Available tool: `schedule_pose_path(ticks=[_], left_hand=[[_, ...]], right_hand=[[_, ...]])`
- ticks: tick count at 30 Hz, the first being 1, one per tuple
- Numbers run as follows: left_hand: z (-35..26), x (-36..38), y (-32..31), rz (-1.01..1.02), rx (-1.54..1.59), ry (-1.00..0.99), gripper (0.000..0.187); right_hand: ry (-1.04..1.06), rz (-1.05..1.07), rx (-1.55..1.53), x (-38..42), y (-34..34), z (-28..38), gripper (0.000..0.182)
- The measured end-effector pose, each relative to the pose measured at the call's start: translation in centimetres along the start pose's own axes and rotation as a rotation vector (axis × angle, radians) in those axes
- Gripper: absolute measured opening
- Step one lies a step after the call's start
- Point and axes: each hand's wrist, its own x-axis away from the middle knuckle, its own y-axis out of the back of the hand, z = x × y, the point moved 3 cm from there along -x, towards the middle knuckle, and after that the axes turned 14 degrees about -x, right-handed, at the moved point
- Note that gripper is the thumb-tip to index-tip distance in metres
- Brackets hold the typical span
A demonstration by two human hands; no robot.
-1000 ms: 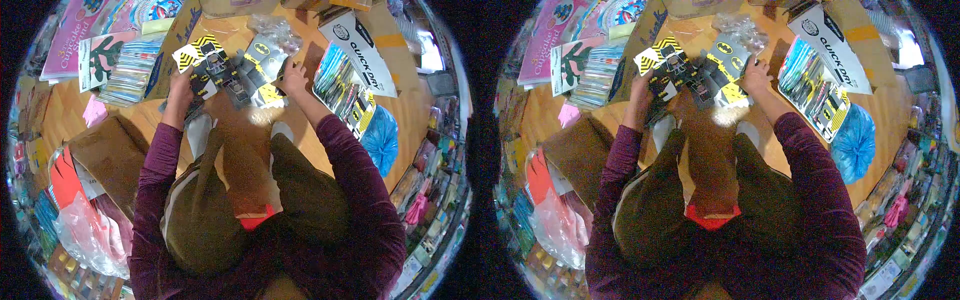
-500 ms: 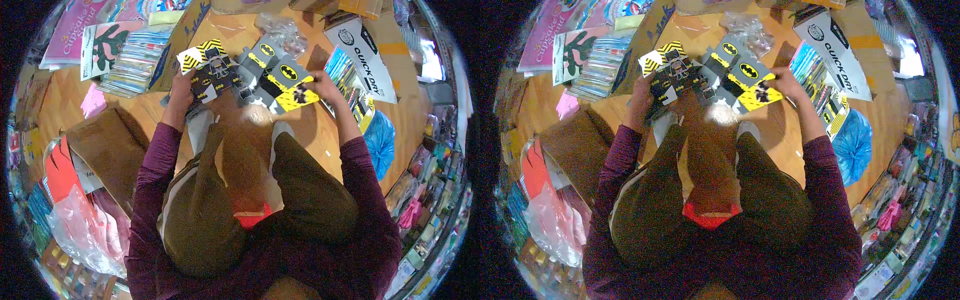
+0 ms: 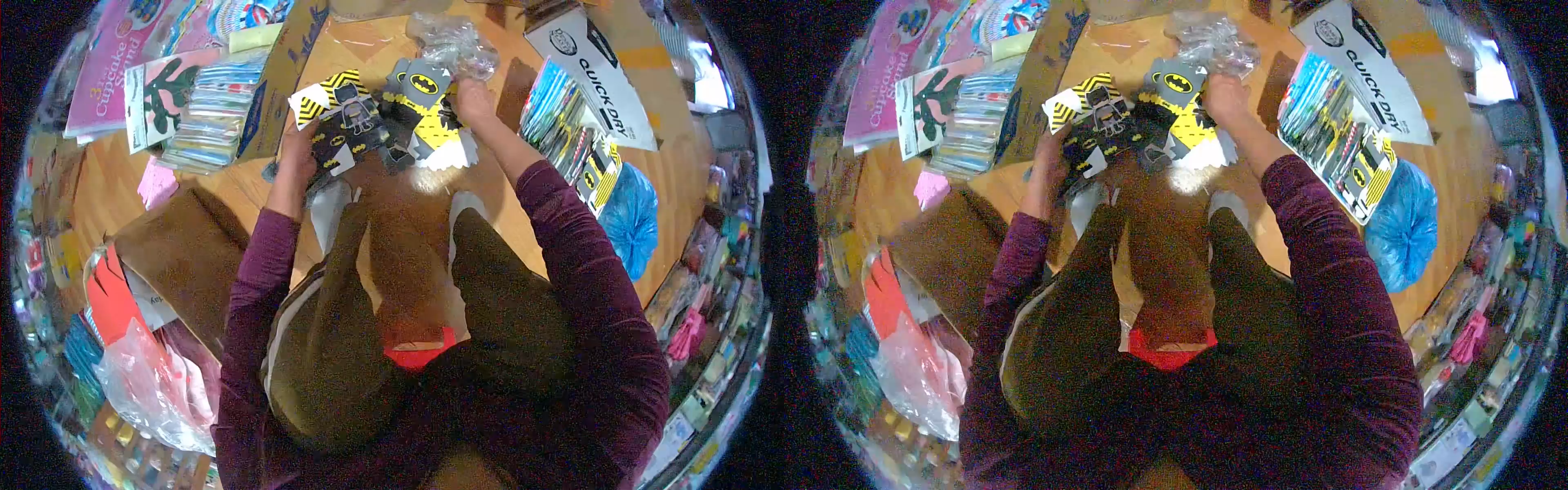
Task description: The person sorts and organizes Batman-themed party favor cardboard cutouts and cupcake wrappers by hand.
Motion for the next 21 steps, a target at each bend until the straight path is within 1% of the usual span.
schedule_pose_path(ticks=[1, 2, 3, 5, 6, 7, 9, 10, 11, 12, 13, 14, 15, 16, 17, 19, 20, 21], left_hand=[[1.1, -1.3, 0.7, 0.025, 0.058, 0.009, 0.021], [1.9, -2.1, 0.8, 0.053, 0.117, 0.022, 0.022], [1.4, -1.5, 0.5, 0.032, 0.112, 0.019, 0.025], [0.4, -0.9, 0.2, -0.015, -0.006, 0.011, 0.028], [0.3, -0.7, 0.0, -0.011, -0.007, 0.006, 0.028], [0.3, -0.3, 0.0, 0.001, -0.011, 0.014, 0.029], [0.0, -0.3, 0.3, -0.002, -0.008, 0.016, 0.03], [0.0, -0.3, 0.5, -0.003, -0.02, -0.02, 0.03], [0.0, -0.3, 0.6, -0.003, -0.034, -0.052, 0.031], [-0.9, 0.3, 0.2, -0.031, -0.07, -0.027, 0.031], [-0.3, -0.3, 0.7, -0.039, -0.069, -0.022, 0.031], [0.4, -1.5, 1.1, 0.033, -0.02, -0.065, 0.031], [0.2, -1.6, 1.0, 0.107, 0.03, -0.111, 0.031], [0.1, -1.7, 1.0, 0.045, -0.057, -0.121, 0.03], [-0.3, -1.4, 0.7, 0.038, -0.057, -0.124, 0.03], [-1.0, -0.9, 0.3, 0.083, -0.03, -0.155, 0.029], [-0.7, -1.2, 0.6, 0.078, -0.03, -0.156, 0.029], [0.0, -1.7, 0.8, 0.085, -0.139, -0.191, 0.03]], right_hand=[[0.075, -0.026, 0.04, -0.1, 0.3, -0.2, 0.038], [-0.001, 0.022, -0.044, 0.6, 1.9, 0.8, 0.04], [-0.02, 0.014, -0.037, 1.2, 2.5, 1.0, 0.04], [0.119, -0.108, -0.243, 1.6, 3.7, 1.7, 0.042], [0.086, -0.083, -0.322, 1.4, 4.0, 1.8, 0.04], [0.091, -0.086, -0.324, 1.4, 4.2, 1.4, 0.04], [0.309, 0.226, -0.55, 1.9, 4.8, 0.5, 0.037], [0.28, 0.304, -0.711, 2.7, 5.5, -0.1, 0.039], [0.232, 0.28, -0.582, 2.5, 5.6, -1.7, 0.039], [0.146, 0.419, -0.839, 4.3, 8.0, -0.3, 0.036], [0.182, 0.406, -0.723, 4.2, 8.8, -1.2, 0.033], [0.199, 0.393, -0.736, 4.7, 10.3, -1.2, 0.03], [0.07, 0.393, -0.801, 4.7, 10.3, -2.4, 0.029], [0.019, 0.415, -0.914, 4.9, 10.4, -3.1, 0.029], [-0.031, 0.437, -1.027, 5.0, 10.6, -3.4, 0.029], [-0.024, 0.435, -1.042, 4.6, 9.5, -4.6, 0.031], [-0.028, 0.446, -1.155, 4.7, 9.0, -4.5, 0.032], [-0.034, 0.456, -1.269, 4.9, 8.8, -4.1, 0.032]])
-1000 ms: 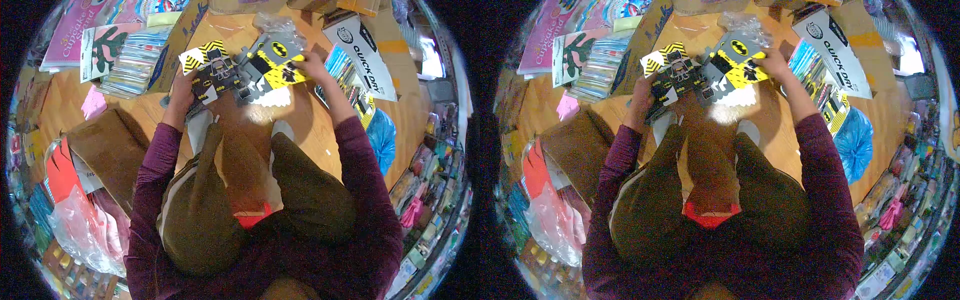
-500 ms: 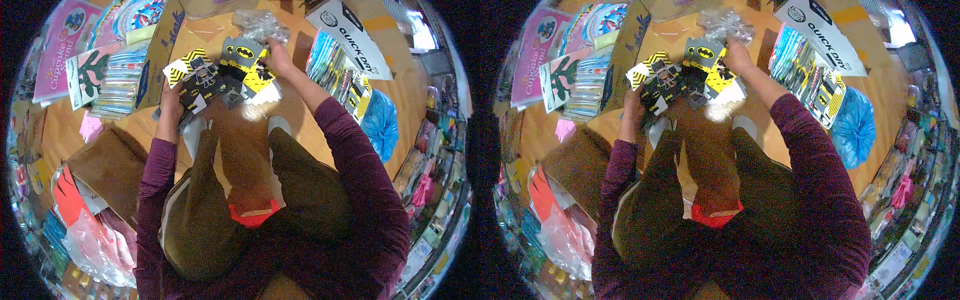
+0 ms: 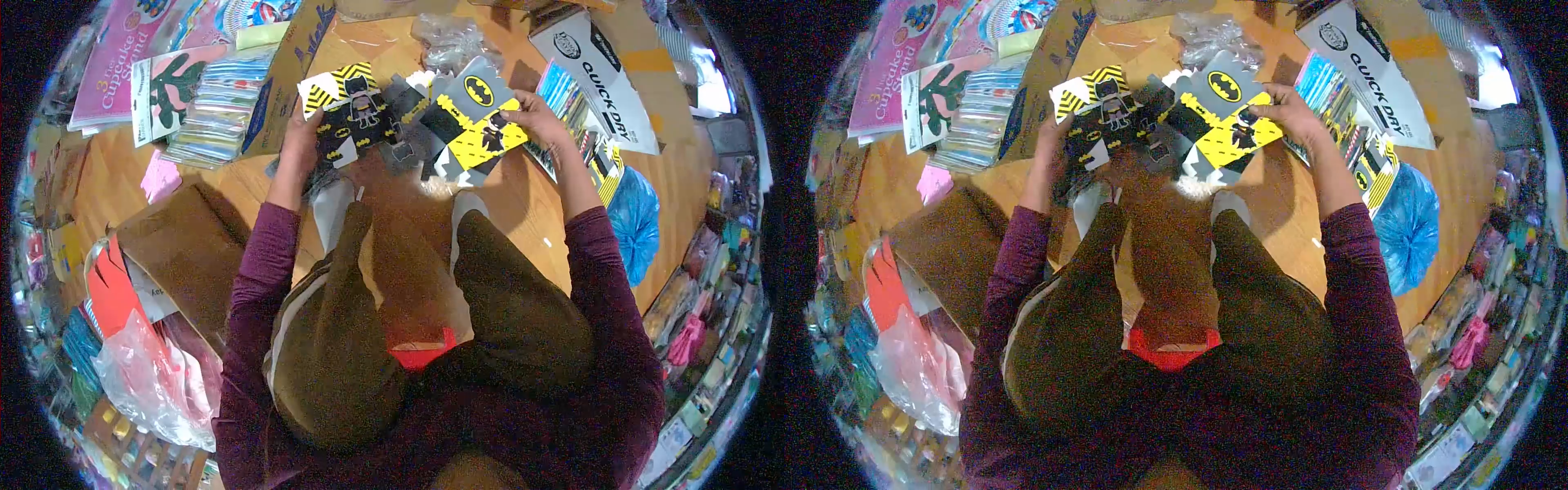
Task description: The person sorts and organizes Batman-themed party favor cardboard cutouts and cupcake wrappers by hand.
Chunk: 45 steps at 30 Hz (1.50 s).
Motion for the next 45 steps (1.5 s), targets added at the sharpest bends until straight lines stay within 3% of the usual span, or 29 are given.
schedule_pose_path(ticks=[2, 4, 6, 7, 10, 11, 12, 13, 14, 16, 17, 18, 20, 22, 24, 25, 27, 28, 31, 33, 37, 40, 42, 43, 45], left_hand=[[0.6, -0.3, -0.4, 0.038, -0.217, -0.057, 0.032], [1.2, 1.4, -1.7, 0.11, -0.164, -0.03, 0.039], [1.6, 2.3, -2.2, -0.012, -0.73, -0.103, 0.049], [1.7, 2.3, -2.6, -0.005, -0.73, -0.106, 0.049], [0.5, 3.0, -4.3, -0.084, -0.734, -0.413, 0.058], [-1.3, 3.9, -5.4, 0.129, -0.589, -0.29, 0.056], [-1.5, 4.2, -5.3, 0.136, -0.59, -0.289, 0.056], [-1.2, 4.1, -5.1, 0.209, -0.622, -0.151, 0.053], [-1.1, 4.2, -4.9, 0.282, -0.654, -0.011, 0.051], [-1.8, 5.4, -4.6, 0.33, -0.644, -0.028, 0.043], [-0.6, 5.5, -4.0, 0.321, -0.485, 0.08, 0.038], [0.5, 5.6, -3.4, 0.307, -0.323, 0.191, 0.034], [0.8, 5.6, -2.3, 0.25, -0.348, 0.141, 0.029], [0.1, 6.0, -0.9, 0.099, -0.129, 0.203, 0.029], [1.9, 4.5, 1.7, 0.119, -0.02, 0.183, 0.026], [2.0, 4.3, 2.4, 0.071, 0.027, 0.169, 0.026], [1.7, 4.1, 3.1, 0.001, 0.042, 0.143, 0.026], [1.4, 4.1, 3.1, -0.002, 0.043, 0.144, 0.026], [1.3, 4.1, 3.0, -0.001, 0.033, 0.2, 0.028], [1.9, 3.6, 3.0, 0.011, -0.065, 0.093, 0.031], [3.0, 3.3, 2.8, -0.011, -0.215, 0.064, 0.031], [3.7, 3.4, 2.8, 0.078, -0.162, 0.103, 0.033], [2.4, 4.2, 2.0, 0.077, -0.118, 0.079, 0.036], [1.4, 4.5, 1.7, 0.067, -0.112, 0.077, 0.036], [0.1, 5.4, 1.1, -0.008, 0.16, 0.401, 0.043]], right_hand=[[-0.049, 0.02, -0.124, 0.2, -1.7, -0.1, 0.032], [-0.092, 0.028, -0.131, -0.3, -2.1, -1.3, 0.031], [-0.123, 0.024, -0.154, -0.6, -3.4, -2.8, 0.034], [-0.104, 0.029, -0.118, -0.5, -4.5, -3.3, 0.034], [-0.029, -0.015, 0.088, -1.7, -7.3, -6.7, 0.033], [0.059, 0.003, 0.089, -2.0, -8.9, -7.0, 0.035], [0.149, 0.021, 0.091, -2.2, -10.3, -7.3, 0.036], [-0.001, 0.0, -0.103, -2.6, -11.0, -8.5, 0.03], [0.003, -0.006, -0.107, -2.5, -11.7, -8.3, 0.03], [-0.056, -0.076, 0.07, -1.9, -12.5, -7.7, 0.025], [0.074, -0.029, -0.026, -3.0, -11.5, -9.8, 0.022], [0.07, -0.03, -0.027, -2.5, -11.5, -8.0, 0.022], [-0.079, -0.207, 0.016, -1.1, -10.2, -4.6, 0.018], [0.098, -0.283, 0.291, -3.3, -3.8, -5.3, 0.017], [-0.12, -0.517, -0.021, -2.4, -1.7, -4.3, 0.017], [-0.117, -0.516, -0.017, -2.4, -1.4, -4.4, 0.017], [0.003, -0.391, 0.398, -2.4, -1.3, -5.6, 0.02], [-0.135, -0.332, 0.589, -3.3, -0.9, -7.3, 0.025], [-0.18, -0.297, 0.639, -3.6, -3.9, -9.2, 0.03], [0.072, -0.374, 0.938, -3.9, -5.0, -9.5, 0.033], [-0.014, -0.288, 0.921, -3.9, -5.9, -9.0, 0.033], [-0.044, -0.217, 0.738, -3.6, -6.4, -8.2, 0.029], [-0.055, -0.285, 0.534, -2.7, -7.3, -4.0, 0.02], [0.085, -0.309, 0.502, -2.8, -6.7, -2.9, 0.016], [0.426, -0.343, 0.567, -2.9, -4.4, 0.1, 0.01]])
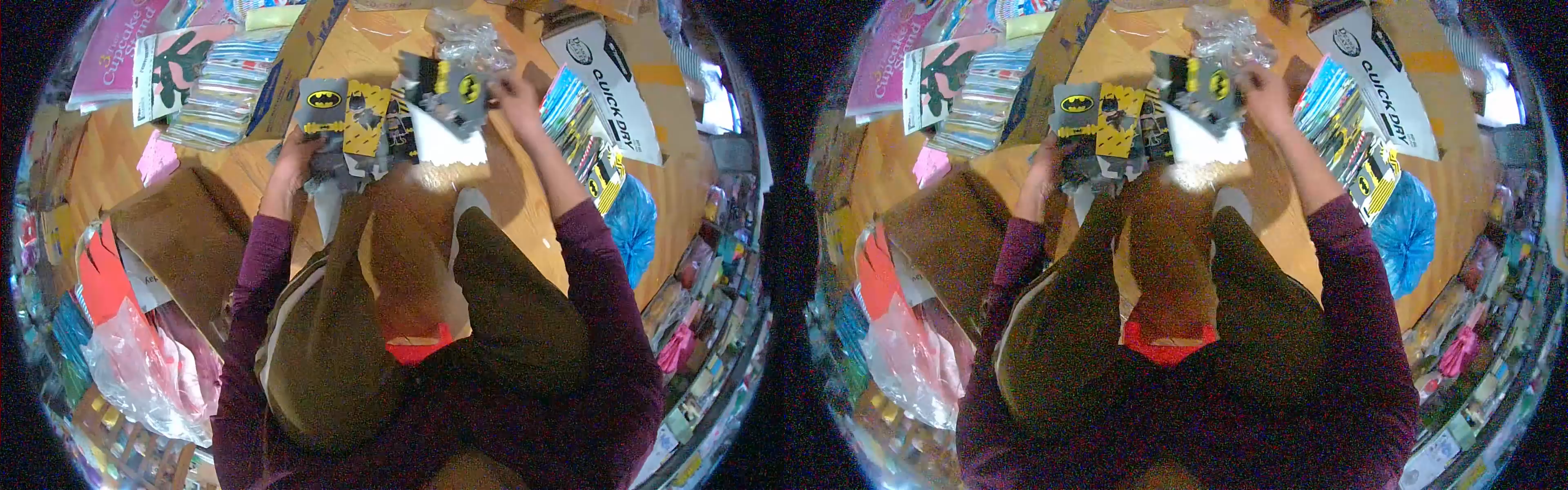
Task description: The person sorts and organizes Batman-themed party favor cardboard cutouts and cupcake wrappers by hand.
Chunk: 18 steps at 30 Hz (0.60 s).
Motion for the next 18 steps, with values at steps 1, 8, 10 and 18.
schedule_pose_path(ticks=[1, 8, 10, 18], left_hand=[[0.1, -0.1, 0.1, -0.008, 0.009, -0.005, 0.043], [-2.3, 0.2, -2.3, 0.234, -0.256, -0.29, 0.047], [-2.0, -0.3, -3.3, 0.332, -0.297, -0.276, 0.046], [-4.4, 3.5, -7.8, 0.465, -0.736, -0.365, 0.043]], right_hand=[[0.207, -0.05, 0.068, -1.1, 1.7, 1.2, 0.009], [0.212, 0.395, -0.028, -0.8, 1.4, 10.2, 0.015], [0.317, 0.454, 0.107, 0.2, -2.8, 10.5, 0.019], [0.296, 0.294, 0.07, -0.1, -8.6, 9.1, 0.02]])
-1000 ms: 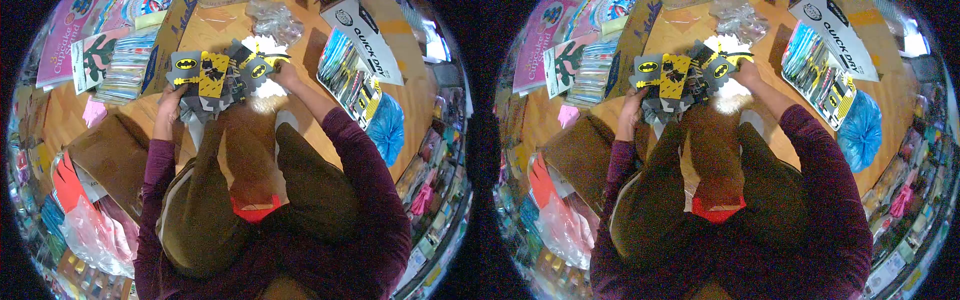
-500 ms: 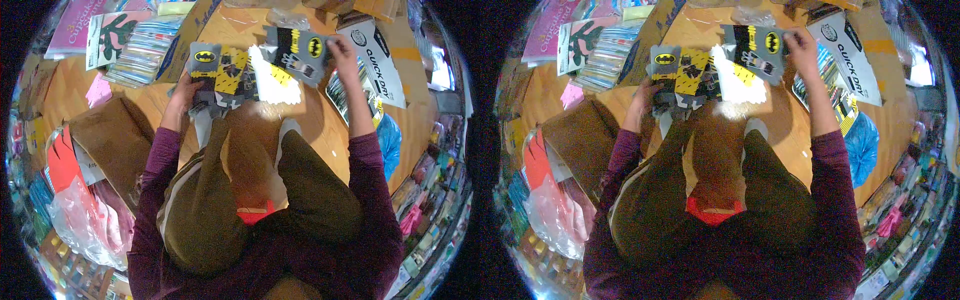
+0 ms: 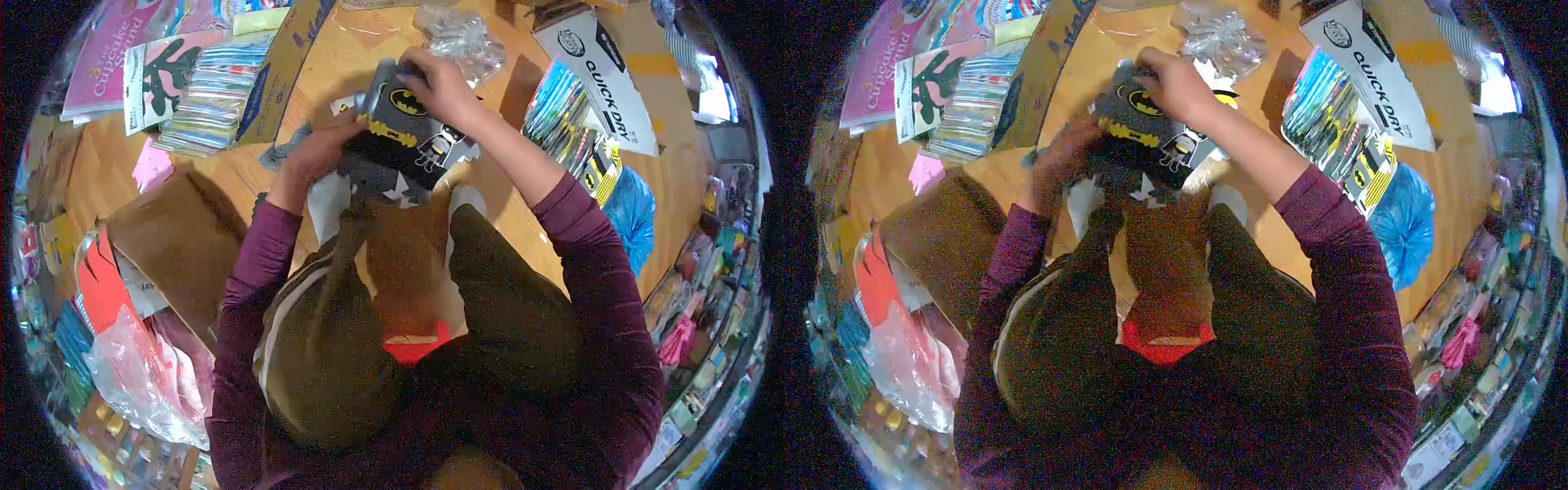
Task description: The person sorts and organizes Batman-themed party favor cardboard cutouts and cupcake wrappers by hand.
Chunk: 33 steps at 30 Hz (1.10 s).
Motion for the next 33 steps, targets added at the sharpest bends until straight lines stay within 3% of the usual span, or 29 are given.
schedule_pose_path(ticks=[1, 3, 4, 6, 8, 10, 12, 14, 15, 18, 19, 21, 25, 27, 28, 31, 33], left_hand=[[0.1, -0.3, -0.5, 0.008, 0.001, 0.001, 0.043], [0.6, -0.8, -1.1, -0.127, 0.459, -0.009, 0.043], [0.5, -0.9, -1.2, -0.123, 0.457, -0.007, 0.043], [0.4, -0.9, -0.9, -0.193, 0.11, 0.07, 0.042], [1.9, -1.4, -0.3, -0.262, 0.128, 0.041, 0.041], [3.5, -0.9, 1.1, -0.327, 0.152, 0.016, 0.039], [5.1, 0.1, 3.7, -0.44, 0.362, 0.059, 0.034], [5.5, 1.9, 5.4, -0.546, 0.329, 0.057, 0.033], [5.5, 2.6, 6.1, -0.654, 0.292, 0.049, 0.032], [5.4, 3.2, 6.1, -0.704, 0.208, 0.074, 0.031], [5.6, 3.1, 6.1, -0.703, 0.207, 0.073, 0.031], [6.9, 2.6, 5.7, -0.681, 0.174, 0.178, 0.029], [7.9, 1.8, 5.1, -0.64, 0.257, 0.123, 0.026], [8.2, 1.6, 5.0, -0.642, 0.281, 0.147, 0.025], [8.4, 1.6, 5.0, -0.645, 0.306, 0.172, 0.025], [8.9, 2.0, 4.9, -0.591, 0.319, 0.231, 0.024], [11.0, 1.4, 4.7, -0.594, 0.324, 0.249, 0.024]], right_hand=[[-0.007, -0.004, 0.002, 0.0, -0.2, 0.2, 0.02], [-0.082, 0.0, 0.035, -0.2, -0.8, 0.5, 0.02], [-0.102, 0.014, 0.047, -0.3, -1.4, 0.6, 0.023], [-0.078, 0.047, -0.039, -0.4, -2.2, 1.1, 0.026], [-0.024, 0.067, -0.136, -0.7, -1.9, 0.3, 0.036], [-0.077, -0.108, -0.319, -0.3, 1.5, -1.6, 0.033], [-0.346, -0.232, -0.028, 0.7, 5.9, -7.6, 0.026], [-0.598, -0.451, -0.262, 4.2, 8.0, -12.5, 0.028], [-0.662, -0.447, -0.183, 6.1, 8.3, -14.7, 0.031], [-0.834, -0.321, 0.199, 10.9, 7.1, -20.8, 0.043], [-0.834, -0.322, 0.198, 11.5, 6.6, -20.8, 0.043], [-1.042, -0.086, -0.039, 13.0, 3.9, -20.2, 0.039], [-0.925, -0.154, 0.071, 13.8, 0.1, -20.4, 0.043], [-0.893, -0.337, -0.175, 13.3, -0.5, -18.2, 0.048], [-0.919, -0.205, -0.368, 12.8, -0.6, -17.4, 0.057], [-0.987, -0.227, -0.461, 13.9, -1.7, -21.1, 0.067], [-0.978, -0.198, -0.437, 13.7, -1.5, -20.1, 0.07]])
